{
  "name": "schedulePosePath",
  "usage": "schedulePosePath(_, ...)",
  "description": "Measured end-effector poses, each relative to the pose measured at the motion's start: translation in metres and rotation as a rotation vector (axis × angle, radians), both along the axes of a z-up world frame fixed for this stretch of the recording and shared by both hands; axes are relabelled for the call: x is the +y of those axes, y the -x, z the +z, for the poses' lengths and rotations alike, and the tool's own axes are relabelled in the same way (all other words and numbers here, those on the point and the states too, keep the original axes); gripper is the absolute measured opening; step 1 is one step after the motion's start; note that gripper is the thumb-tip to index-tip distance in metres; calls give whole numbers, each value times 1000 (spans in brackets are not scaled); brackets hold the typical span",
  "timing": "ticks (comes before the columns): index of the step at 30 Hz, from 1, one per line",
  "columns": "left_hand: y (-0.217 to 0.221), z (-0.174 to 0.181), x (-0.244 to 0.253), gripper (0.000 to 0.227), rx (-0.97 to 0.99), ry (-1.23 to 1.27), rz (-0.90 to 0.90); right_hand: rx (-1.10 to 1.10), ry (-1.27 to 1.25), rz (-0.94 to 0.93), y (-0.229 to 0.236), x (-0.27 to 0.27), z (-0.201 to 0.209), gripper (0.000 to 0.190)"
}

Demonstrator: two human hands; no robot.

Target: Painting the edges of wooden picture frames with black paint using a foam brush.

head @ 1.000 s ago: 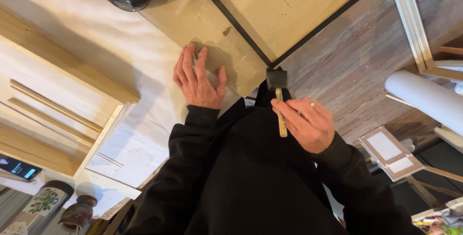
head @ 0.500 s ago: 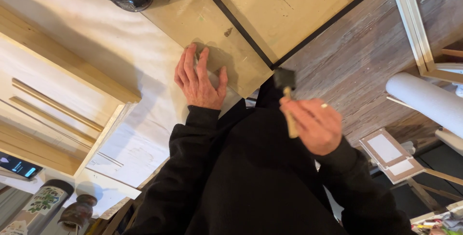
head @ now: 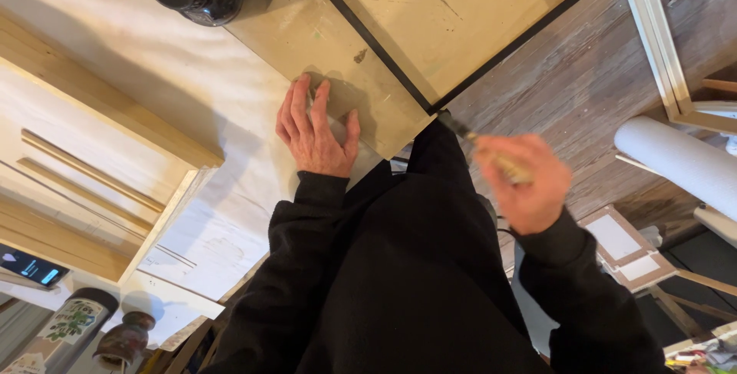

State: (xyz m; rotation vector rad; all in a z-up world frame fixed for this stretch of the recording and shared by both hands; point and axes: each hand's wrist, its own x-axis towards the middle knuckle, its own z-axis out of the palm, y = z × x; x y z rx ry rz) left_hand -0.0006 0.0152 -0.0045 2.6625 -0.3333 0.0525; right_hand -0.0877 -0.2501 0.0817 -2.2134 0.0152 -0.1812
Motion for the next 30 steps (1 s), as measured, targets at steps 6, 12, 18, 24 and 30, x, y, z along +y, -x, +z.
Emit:
schedulePosePath(6,-1,0,-2,60,11,11,-1,246,-303,-250,-6,-9,-18,8)
schedulePosePath(12,-3,1,-2,59,30,-20,0,260,-360,-300,-20,-32,-27,10)
schedulePosePath(18,-4,4,-5,58,24,-29,-6,161,-248,-375,-35,-96,-45,15)
schedulePosePath(24,-4,3,-7,56,-8,-41,-10,81,-75,-451,-59,-159,-55,16)
schedulePosePath(30,-4,4,-7,57,-16,-38,6,91,-249,-560,-48,-209,-61,18)
